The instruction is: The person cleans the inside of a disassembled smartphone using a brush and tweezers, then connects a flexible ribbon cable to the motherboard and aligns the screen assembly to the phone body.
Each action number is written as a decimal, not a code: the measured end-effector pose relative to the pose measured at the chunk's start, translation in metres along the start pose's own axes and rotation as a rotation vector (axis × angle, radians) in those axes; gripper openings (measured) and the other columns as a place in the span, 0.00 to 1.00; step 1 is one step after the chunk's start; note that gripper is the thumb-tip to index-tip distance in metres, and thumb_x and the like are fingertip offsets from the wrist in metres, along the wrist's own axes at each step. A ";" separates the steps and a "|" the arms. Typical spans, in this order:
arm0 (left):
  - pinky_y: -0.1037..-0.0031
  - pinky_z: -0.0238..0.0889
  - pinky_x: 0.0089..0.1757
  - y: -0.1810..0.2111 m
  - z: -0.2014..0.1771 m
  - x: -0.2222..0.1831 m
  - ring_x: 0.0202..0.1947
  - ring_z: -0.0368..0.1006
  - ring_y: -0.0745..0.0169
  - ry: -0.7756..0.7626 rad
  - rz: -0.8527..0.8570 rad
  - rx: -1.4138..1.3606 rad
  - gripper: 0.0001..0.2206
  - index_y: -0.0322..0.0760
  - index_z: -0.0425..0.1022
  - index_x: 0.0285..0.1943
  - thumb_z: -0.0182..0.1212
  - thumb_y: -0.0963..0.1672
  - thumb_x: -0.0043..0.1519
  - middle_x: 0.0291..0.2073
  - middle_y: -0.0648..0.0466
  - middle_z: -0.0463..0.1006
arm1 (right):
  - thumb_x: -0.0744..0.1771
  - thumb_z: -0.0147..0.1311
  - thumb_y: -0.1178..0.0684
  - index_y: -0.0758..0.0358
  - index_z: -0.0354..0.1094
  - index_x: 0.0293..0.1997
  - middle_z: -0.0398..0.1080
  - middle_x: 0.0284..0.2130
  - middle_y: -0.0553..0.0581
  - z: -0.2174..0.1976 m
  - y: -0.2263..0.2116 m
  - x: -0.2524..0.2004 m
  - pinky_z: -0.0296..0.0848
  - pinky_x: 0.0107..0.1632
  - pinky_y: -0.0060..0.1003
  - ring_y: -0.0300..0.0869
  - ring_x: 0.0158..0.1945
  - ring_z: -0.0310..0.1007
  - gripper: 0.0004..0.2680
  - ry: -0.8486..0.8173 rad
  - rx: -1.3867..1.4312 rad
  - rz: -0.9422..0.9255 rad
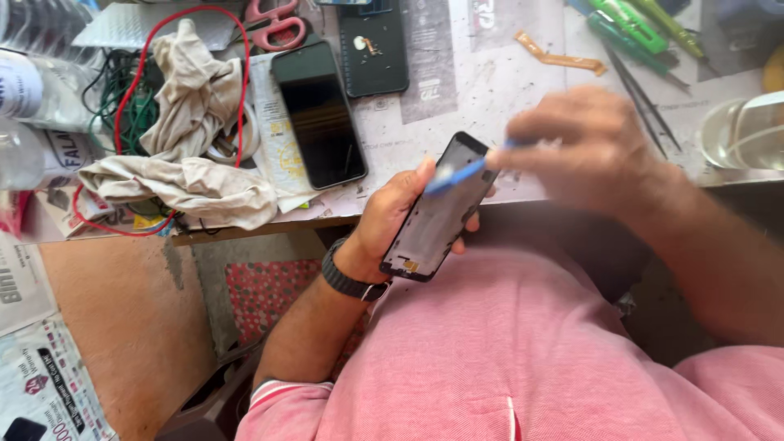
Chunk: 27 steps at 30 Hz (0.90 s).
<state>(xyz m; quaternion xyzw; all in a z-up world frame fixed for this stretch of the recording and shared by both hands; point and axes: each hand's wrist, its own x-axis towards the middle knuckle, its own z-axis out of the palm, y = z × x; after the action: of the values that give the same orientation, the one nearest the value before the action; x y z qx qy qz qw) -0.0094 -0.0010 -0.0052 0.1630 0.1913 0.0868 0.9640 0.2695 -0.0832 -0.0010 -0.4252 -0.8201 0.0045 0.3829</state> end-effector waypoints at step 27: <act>0.43 0.76 0.47 0.009 -0.011 -0.005 0.54 0.75 0.33 -0.105 -0.016 -0.441 0.31 0.28 0.55 0.79 0.38 0.56 0.77 0.67 0.30 0.66 | 0.70 0.60 0.57 0.64 0.73 0.56 0.72 0.43 0.63 -0.024 -0.021 -0.032 0.75 0.42 0.49 0.56 0.40 0.75 0.09 -0.335 -0.758 0.838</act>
<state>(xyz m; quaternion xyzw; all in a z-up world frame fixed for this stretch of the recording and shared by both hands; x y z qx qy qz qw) -0.0190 0.0094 -0.0100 -0.0486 0.1186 0.1104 0.9856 0.2815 -0.1266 0.0033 -0.8137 -0.5759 -0.0710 0.0349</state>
